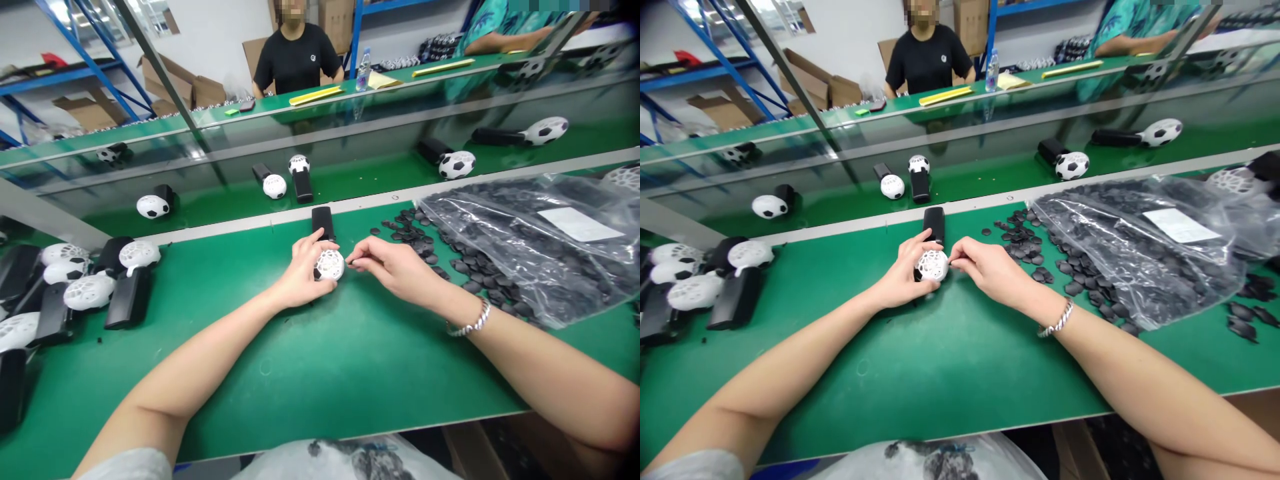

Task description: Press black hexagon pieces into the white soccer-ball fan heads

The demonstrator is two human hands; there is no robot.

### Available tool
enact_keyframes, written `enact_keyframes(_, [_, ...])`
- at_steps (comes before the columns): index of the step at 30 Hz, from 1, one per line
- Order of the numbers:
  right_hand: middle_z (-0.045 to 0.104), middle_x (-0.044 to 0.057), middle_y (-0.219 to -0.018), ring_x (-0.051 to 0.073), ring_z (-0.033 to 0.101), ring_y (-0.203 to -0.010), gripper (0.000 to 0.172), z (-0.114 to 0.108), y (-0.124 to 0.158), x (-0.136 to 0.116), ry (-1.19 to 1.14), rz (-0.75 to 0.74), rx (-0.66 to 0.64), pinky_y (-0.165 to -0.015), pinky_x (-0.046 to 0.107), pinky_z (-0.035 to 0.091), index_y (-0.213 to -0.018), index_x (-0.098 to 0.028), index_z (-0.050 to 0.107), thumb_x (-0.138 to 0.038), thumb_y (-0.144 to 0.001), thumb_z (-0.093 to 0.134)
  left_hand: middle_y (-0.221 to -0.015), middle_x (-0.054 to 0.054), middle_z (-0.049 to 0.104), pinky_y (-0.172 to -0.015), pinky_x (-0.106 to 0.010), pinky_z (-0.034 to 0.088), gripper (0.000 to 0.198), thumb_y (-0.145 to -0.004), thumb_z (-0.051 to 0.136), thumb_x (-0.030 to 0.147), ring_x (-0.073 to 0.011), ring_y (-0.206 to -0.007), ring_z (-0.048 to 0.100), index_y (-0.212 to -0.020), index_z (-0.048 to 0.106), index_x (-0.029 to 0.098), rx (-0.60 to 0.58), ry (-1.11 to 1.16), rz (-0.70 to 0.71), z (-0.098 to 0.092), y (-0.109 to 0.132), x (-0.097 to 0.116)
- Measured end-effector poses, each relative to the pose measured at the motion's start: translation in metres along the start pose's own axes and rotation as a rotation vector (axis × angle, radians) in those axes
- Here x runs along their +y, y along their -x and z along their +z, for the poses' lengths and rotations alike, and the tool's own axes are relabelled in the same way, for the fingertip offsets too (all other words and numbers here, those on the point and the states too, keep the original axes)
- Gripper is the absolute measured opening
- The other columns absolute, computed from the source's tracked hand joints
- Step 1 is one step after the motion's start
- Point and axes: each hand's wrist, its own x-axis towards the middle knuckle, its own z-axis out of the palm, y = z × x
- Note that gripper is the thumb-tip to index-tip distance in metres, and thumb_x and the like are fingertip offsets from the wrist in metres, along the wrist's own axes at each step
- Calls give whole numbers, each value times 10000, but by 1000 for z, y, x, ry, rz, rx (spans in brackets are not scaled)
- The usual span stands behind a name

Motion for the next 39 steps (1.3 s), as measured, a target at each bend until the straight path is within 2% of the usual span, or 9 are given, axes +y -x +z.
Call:
enact_keyframes(5, [661,23,-849,153,623,-749,120,3,0,-1,-199,12,-5,-716,300,501,-905,-205,577,-250,-830,494,-1407,-122,303,-1044,-529,208,556,-641,620,217,-302,-1354,141,-1162,426,225,-20,3,6,0,-1,0])
enact_keyframes(12, [655,18,-805,147,615,-662,144,1,0,3,-137,12,53,-670,300,509,-882,-213,637,-277,-822,523,-1431,-119,259,-1049,-530,207,572,-641,643,224,-295,-1362,113,-1171,429,232,-31,29,-1,1,0,-3])
enact_keyframes(18, [623,38,-849,160,587,-786,194,-2,0,1,38,-148,56,-728,303,484,-986,-223,625,-208,-838,500,-1444,-111,225,-1068,-505,200,580,-640,640,185,-267,-1372,97,-1180,431,231,-70,70,29,-2,-1,-6])
enact_keyframes(23, [626,57,-856,159,571,-812,171,5,-1,-4,91,-362,12,-713,288,479,-893,-204,630,-170,-855,467,-1435,-109,257,-1085,-451,211,569,-646,637,158,-238,-1372,122,-1175,435,217,-111,96,105,-6,-4,-8])
enact_keyframes(28, [640,64,-846,185,562,-799,259,16,-3,-6,248,-545,21,-677,326,470,-835,-212,643,-119,-853,403,-1425,-109,281,-1090,-456,208,550,-667,682,298,-247,-1373,112,-1160,452,217,-83,126,94,-2,-3,-5])
enact_keyframes(30, [630,63,-871,179,564,-818,222,18,-4,-6,219,-506,40,-703,327,473,-861,-205,624,-122,-858,418,-1410,-113,305,-1093,-450,200,516,-691,671,325,-240,-1370,126,-1147,458,210,-67,145,92,-1,-3,-3])
enact_keyframes(33, [580,70,-943,176,558,-851,116,18,-6,-2,100,-312,115,-726,326,493,-931,-201,578,-195,-820,542,-1371,-100,362,-1091,-474,183,465,-710,657,301,-249,-1356,167,-1125,462,215,-60,177,91,0,-4,-2])
enact_keyframes(35, [540,84,-1028,207,539,-935,261,19,-7,3,14,-181,143,-707,334,513,-993,-207,549,-255,-752,636,-1317,-92,419,-1096,-490,148,460,-697,665,278,-259,-1332,218,-1107,465,211,-45,198,95,1,-5,-2])
enact_keyframes(39, [473,85,-1202,246,477,-1101,486,24,-10,11,-199,-50,65,-700,342,545,-1166,-248,469,-282,-718,654,-1178,-58,501,-1097,-488,136,445,-667,674,225,-255,-1267,303,-1066,478,216,2,226,86,5,-6,-2])
